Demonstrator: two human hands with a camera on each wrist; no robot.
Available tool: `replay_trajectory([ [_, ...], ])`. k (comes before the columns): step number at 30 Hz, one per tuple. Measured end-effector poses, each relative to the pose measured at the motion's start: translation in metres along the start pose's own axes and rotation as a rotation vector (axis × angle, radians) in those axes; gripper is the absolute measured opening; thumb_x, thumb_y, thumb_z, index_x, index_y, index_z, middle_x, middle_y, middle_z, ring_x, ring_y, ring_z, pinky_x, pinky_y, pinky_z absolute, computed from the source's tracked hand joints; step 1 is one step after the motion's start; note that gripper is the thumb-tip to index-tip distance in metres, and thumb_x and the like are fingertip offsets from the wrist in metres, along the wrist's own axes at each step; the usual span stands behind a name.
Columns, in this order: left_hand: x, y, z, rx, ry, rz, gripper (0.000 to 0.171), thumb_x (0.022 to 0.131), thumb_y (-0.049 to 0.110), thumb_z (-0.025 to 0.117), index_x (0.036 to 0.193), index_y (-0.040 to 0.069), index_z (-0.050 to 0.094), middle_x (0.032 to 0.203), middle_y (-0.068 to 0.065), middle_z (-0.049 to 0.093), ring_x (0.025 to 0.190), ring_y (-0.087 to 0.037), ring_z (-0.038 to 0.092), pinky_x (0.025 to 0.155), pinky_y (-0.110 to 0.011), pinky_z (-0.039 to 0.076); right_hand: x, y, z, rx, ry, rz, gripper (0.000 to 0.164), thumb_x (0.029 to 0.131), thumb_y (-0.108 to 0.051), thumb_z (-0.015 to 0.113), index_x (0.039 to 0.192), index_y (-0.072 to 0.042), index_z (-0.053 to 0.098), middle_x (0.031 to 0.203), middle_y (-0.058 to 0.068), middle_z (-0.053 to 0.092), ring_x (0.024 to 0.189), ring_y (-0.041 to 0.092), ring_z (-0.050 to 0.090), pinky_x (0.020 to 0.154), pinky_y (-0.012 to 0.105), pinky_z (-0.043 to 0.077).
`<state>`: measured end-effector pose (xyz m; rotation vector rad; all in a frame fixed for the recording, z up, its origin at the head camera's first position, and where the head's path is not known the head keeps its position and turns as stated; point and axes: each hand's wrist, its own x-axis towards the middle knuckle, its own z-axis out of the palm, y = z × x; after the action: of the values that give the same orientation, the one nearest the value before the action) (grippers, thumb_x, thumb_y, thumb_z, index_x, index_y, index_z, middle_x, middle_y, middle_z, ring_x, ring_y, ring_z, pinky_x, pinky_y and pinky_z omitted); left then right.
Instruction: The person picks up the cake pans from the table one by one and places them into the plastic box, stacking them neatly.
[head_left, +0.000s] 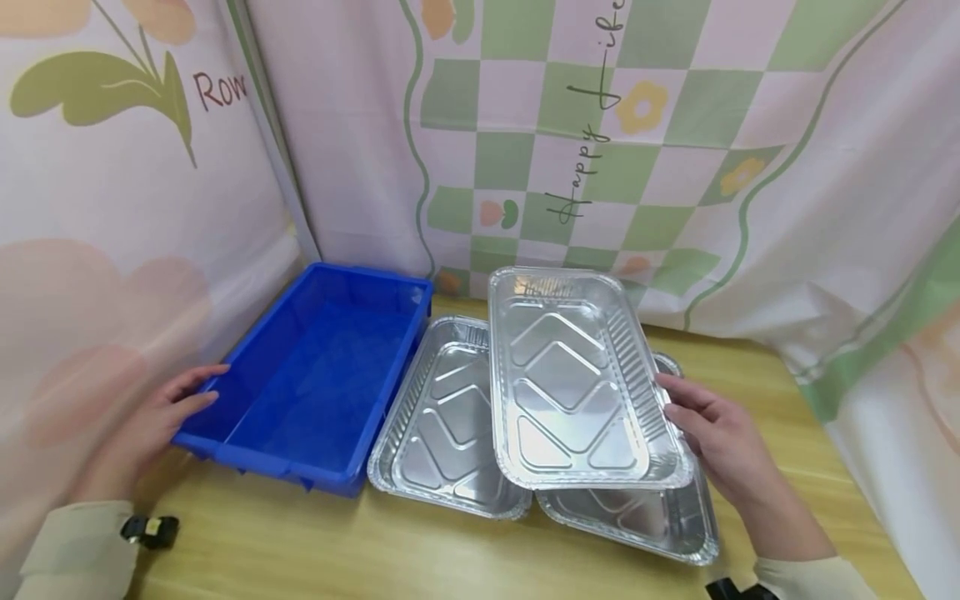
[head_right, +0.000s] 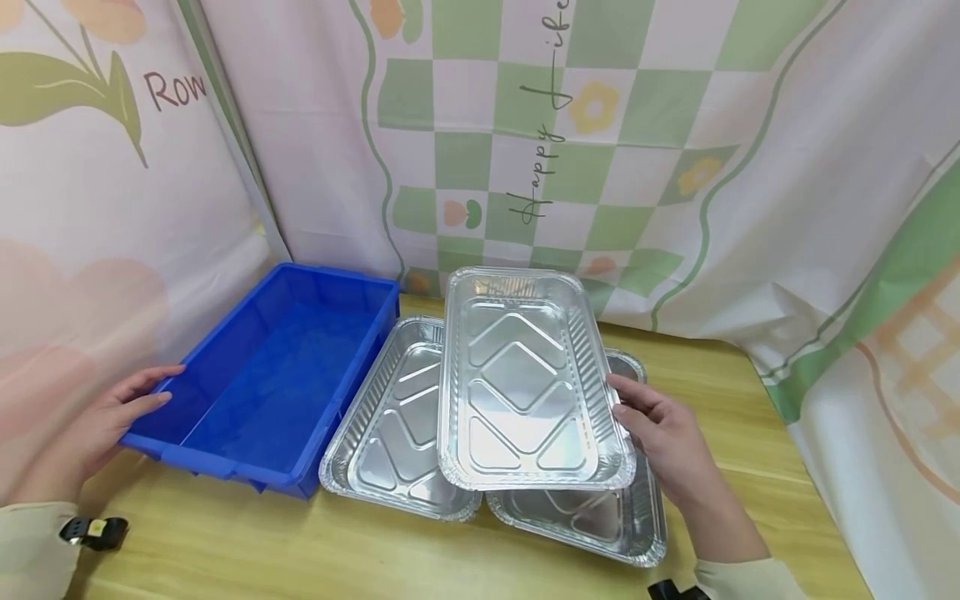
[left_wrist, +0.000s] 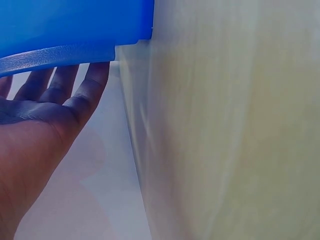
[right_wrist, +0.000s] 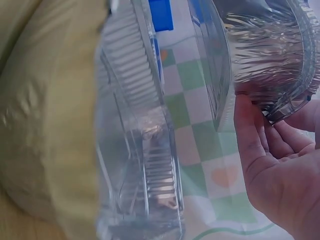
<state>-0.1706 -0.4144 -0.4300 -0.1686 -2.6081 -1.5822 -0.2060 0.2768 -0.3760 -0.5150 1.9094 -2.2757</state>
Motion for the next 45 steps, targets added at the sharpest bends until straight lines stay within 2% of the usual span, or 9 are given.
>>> replay_trajectory([
  [12,0.0,0.0,0.002,-0.003,0.002,0.032,0.04,0.104,0.017,0.05,0.144,0.012,0.048,0.13,0.026,0.041,0.113,0.013,0.036,0.084,-0.007,0.032,0.003,0.0,0.024,-0.055,0.01,-0.051,0.037,0.097,0.01,0.049,0.132,0.002,0.058,0.111,0.009,0.067,0.092,0.016,0.067,0.075,0.028,0.056],
  [19,0.0,-0.001,0.0,0.008,0.012,0.025,0.04,0.104,0.016,0.051,0.144,0.011,0.048,0.13,0.025,0.041,0.112,0.012,0.036,0.084,-0.008,0.032,0.006,0.003,0.035,-0.098,0.047,-0.035,0.036,0.097,0.007,0.054,0.131,0.001,0.059,0.109,0.006,0.068,0.089,0.012,0.066,0.072,0.025,0.056],
  [25,0.0,0.0,0.0,0.016,0.001,0.012,0.042,0.104,0.02,0.05,0.145,0.012,0.047,0.133,0.024,0.039,0.114,0.011,0.035,0.083,-0.007,0.032,0.01,0.008,0.044,-0.069,0.051,-0.046,0.036,0.096,0.008,0.054,0.132,0.004,0.058,0.112,0.006,0.068,0.091,0.012,0.065,0.072,0.024,0.056],
  [35,0.001,-0.001,0.002,-0.017,0.011,0.053,0.04,0.104,0.016,0.051,0.143,0.009,0.049,0.13,0.026,0.043,0.113,0.013,0.037,0.085,-0.008,0.032,0.018,0.017,0.059,-0.034,0.045,-0.055,0.037,0.095,0.009,0.055,0.132,0.009,0.054,0.115,0.007,0.067,0.093,0.013,0.065,0.073,0.024,0.056],
  [45,0.0,0.0,0.001,0.015,0.004,-0.006,0.043,0.104,0.021,0.051,0.146,0.012,0.046,0.137,0.019,0.039,0.116,0.01,0.035,0.083,-0.007,0.033,0.024,0.024,0.074,-0.035,0.047,-0.037,0.04,0.097,0.005,0.055,0.135,0.014,0.046,0.116,0.007,0.064,0.095,0.013,0.064,0.072,0.025,0.056],
])
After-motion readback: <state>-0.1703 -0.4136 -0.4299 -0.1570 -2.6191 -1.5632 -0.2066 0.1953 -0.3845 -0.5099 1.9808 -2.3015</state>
